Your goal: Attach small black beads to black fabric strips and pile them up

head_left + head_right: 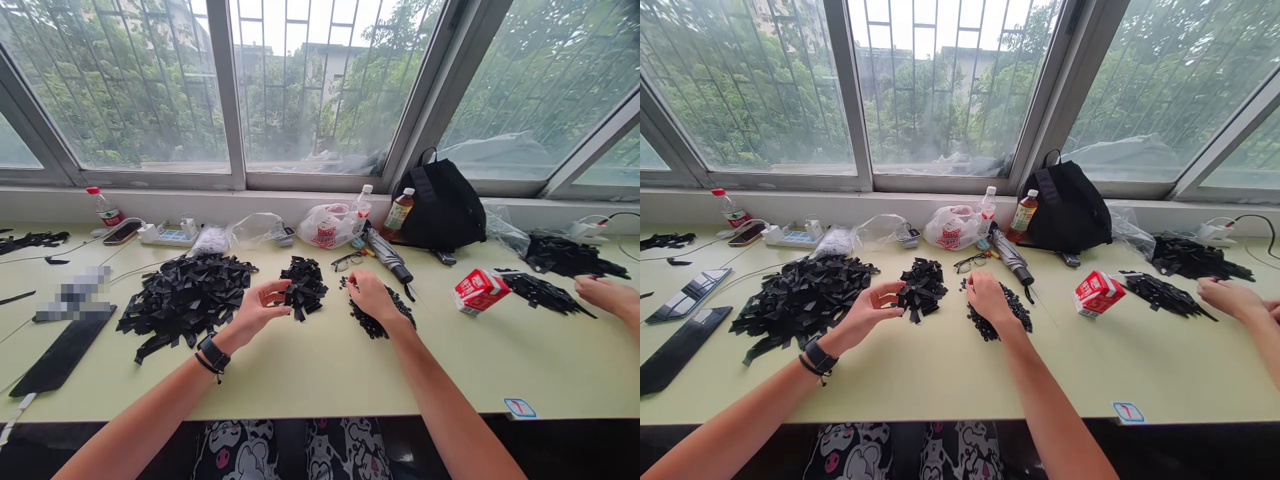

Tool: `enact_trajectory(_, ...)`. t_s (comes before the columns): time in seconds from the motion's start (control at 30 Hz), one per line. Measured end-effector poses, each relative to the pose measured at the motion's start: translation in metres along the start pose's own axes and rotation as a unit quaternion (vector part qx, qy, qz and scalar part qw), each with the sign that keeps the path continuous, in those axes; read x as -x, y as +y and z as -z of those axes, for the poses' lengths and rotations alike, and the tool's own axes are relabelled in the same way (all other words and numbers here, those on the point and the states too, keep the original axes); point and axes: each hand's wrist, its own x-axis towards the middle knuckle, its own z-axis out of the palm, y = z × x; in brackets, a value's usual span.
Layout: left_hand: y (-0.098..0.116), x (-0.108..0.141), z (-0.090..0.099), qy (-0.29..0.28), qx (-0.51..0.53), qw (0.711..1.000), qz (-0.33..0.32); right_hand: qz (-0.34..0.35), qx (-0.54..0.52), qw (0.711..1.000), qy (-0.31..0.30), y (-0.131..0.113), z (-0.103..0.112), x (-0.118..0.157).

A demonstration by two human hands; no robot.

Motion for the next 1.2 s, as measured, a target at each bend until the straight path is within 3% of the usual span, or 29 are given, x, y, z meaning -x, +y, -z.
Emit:
enact_trajectory(0.13,-0.001,0.001,0.0,-0.011,0.0,1.0,0.006,0.013,-0.118,0.992,0.04,-0.016,0.01,0.001)
enact_trajectory(0.3,-0.002,0.005,-0.007,-0.027,0.012,0.999,0.014,0.06,-0.255,0.963,0.07,-0.055,0.016,0.006)
enact_trajectory(0.47,-0.002,0.008,-0.015,-0.033,0.013,0.999,0.035,0.097,-0.374,0.922,0.029,-0.098,0.012,0.021)
enact_trajectory(0.57,-0.003,0.007,-0.016,-0.034,0.02,0.998,0.042,0.144,-0.39,0.909,0.025,-0.113,0.011,0.029)
enact_trajectory(0.9,0.0,0.008,-0.018,-0.041,0.03,0.998,0.049,0.237,-0.379,0.894,0.047,-0.119,0.004,0.036)
enact_trajectory(1.2,0.001,0.01,-0.014,-0.042,0.013,0.998,0.05,0.218,-0.408,0.887,0.019,-0.121,0.003,0.035)
